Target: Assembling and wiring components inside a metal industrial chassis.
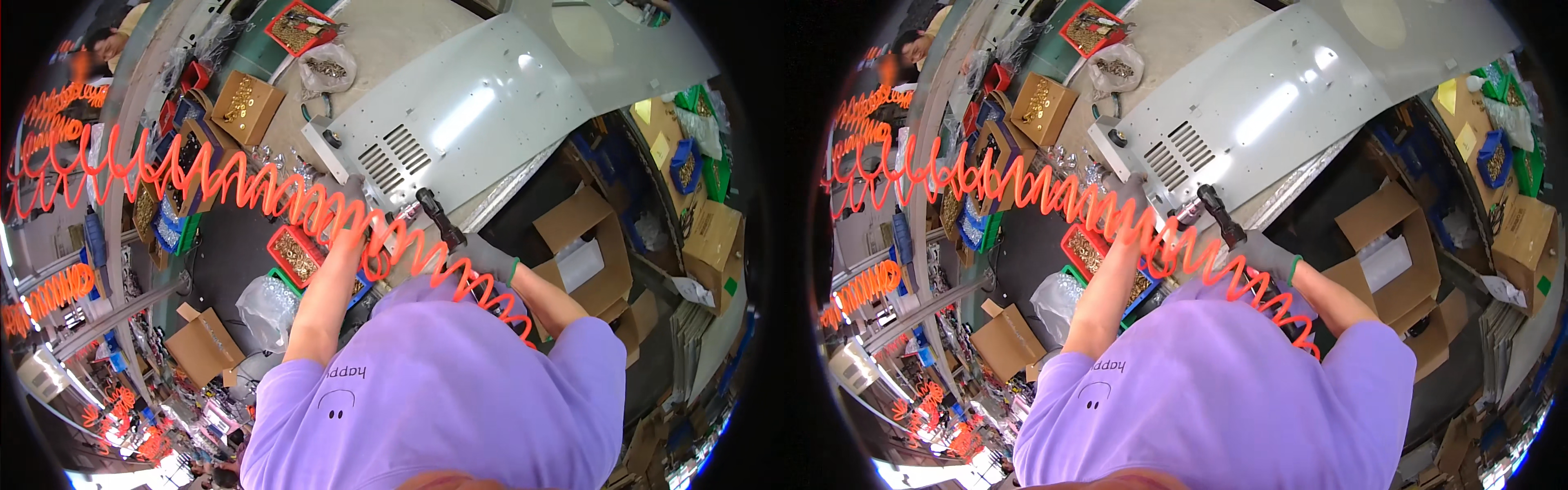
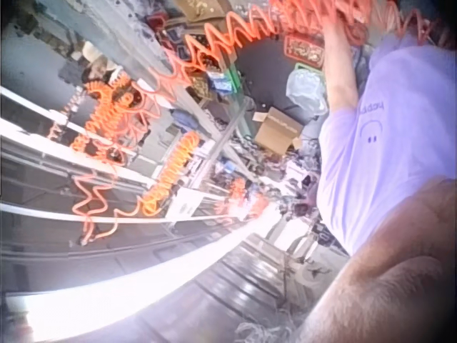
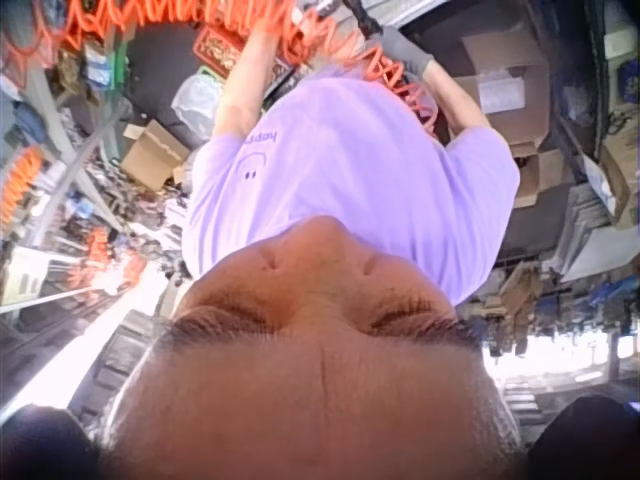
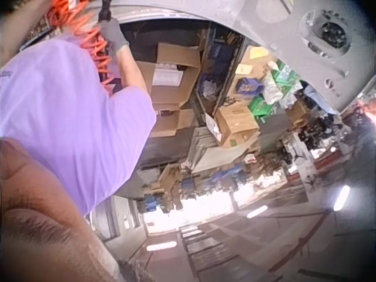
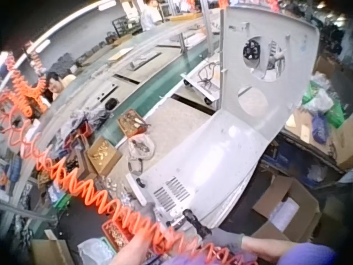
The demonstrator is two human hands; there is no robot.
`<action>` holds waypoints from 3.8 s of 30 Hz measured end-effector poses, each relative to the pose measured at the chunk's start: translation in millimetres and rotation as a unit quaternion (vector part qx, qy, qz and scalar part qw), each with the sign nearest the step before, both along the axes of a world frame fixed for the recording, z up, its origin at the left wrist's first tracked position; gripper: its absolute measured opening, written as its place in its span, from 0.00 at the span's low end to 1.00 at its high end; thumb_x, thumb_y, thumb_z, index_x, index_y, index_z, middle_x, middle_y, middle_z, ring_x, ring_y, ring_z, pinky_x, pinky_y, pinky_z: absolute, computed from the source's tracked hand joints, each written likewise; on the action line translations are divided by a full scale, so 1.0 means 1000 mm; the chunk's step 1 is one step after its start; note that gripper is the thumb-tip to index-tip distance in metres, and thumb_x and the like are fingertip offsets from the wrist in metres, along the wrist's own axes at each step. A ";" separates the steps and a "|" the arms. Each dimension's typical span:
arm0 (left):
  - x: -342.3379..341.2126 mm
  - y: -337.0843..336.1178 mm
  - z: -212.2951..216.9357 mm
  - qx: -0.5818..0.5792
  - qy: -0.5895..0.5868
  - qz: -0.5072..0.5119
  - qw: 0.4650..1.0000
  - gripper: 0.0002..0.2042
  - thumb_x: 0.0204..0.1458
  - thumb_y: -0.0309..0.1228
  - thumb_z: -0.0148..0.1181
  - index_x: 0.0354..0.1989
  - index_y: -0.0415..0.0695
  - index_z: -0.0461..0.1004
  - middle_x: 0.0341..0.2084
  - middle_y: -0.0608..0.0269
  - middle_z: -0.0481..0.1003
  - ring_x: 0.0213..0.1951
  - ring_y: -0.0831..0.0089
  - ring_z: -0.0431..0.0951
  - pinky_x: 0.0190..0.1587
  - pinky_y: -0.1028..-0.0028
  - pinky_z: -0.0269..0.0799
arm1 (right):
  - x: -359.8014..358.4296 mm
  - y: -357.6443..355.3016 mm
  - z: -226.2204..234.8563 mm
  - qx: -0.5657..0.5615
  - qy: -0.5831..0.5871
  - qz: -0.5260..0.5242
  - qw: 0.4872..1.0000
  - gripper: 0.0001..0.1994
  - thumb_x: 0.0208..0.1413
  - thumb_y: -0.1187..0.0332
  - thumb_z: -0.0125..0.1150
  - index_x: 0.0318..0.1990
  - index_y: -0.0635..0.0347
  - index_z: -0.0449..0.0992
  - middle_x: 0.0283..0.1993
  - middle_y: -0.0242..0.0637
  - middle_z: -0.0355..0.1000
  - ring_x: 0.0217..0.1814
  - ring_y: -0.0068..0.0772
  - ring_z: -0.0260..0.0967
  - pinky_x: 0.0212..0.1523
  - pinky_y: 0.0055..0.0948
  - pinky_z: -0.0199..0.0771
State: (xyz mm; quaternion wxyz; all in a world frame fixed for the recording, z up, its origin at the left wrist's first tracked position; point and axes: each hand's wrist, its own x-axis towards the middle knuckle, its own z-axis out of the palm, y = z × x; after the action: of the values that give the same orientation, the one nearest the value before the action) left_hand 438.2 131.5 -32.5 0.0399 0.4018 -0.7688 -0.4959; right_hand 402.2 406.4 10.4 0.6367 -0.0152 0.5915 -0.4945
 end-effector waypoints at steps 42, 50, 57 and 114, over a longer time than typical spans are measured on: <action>0.002 -0.005 -0.007 -0.037 -0.064 0.171 0.982 0.24 0.42 0.44 0.60 0.45 0.41 0.70 0.29 0.45 0.76 0.33 0.48 0.76 0.37 0.57 0.72 | -0.335 -0.480 0.250 -0.389 -0.039 0.034 0.920 0.14 0.58 0.67 0.50 0.44 0.71 0.63 0.32 0.47 0.70 0.25 0.32 0.68 0.22 0.25 0.75; -0.004 -0.009 0.030 -0.044 -0.001 0.195 0.980 0.26 0.53 0.50 0.52 0.48 0.38 0.68 0.32 0.44 0.75 0.36 0.48 0.76 0.38 0.59 0.71 | -0.331 -0.521 0.230 -0.360 0.188 -0.090 0.909 0.13 0.61 0.61 0.47 0.43 0.63 0.66 0.34 0.40 0.72 0.27 0.33 0.70 0.27 0.30 0.75; 0.002 -0.077 0.023 -0.129 0.087 0.306 0.939 0.12 0.54 0.32 0.51 0.44 0.38 0.69 0.32 0.49 0.71 0.36 0.56 0.73 0.38 0.65 0.68 | -0.260 -0.460 0.065 -0.288 -0.028 -0.248 0.924 0.12 0.58 0.62 0.48 0.43 0.59 0.71 0.33 0.37 0.72 0.30 0.31 0.70 0.29 0.30 0.72; 0.004 -0.038 0.118 -0.220 0.170 0.073 0.958 0.13 0.52 0.29 0.55 0.45 0.38 0.70 0.35 0.50 0.71 0.38 0.53 0.72 0.39 0.64 0.68 | -0.165 -0.259 0.070 -0.181 0.126 0.317 0.922 0.15 0.57 0.59 0.55 0.38 0.63 0.76 0.23 0.27 0.66 0.22 0.16 0.61 0.20 0.20 0.64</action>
State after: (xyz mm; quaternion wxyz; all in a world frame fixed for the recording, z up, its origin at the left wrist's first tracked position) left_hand 441.9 93.5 85.6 0.2932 0.3480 -0.8096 -0.3708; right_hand 237.6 147.0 80.2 0.6667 -0.3791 0.5318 -0.3592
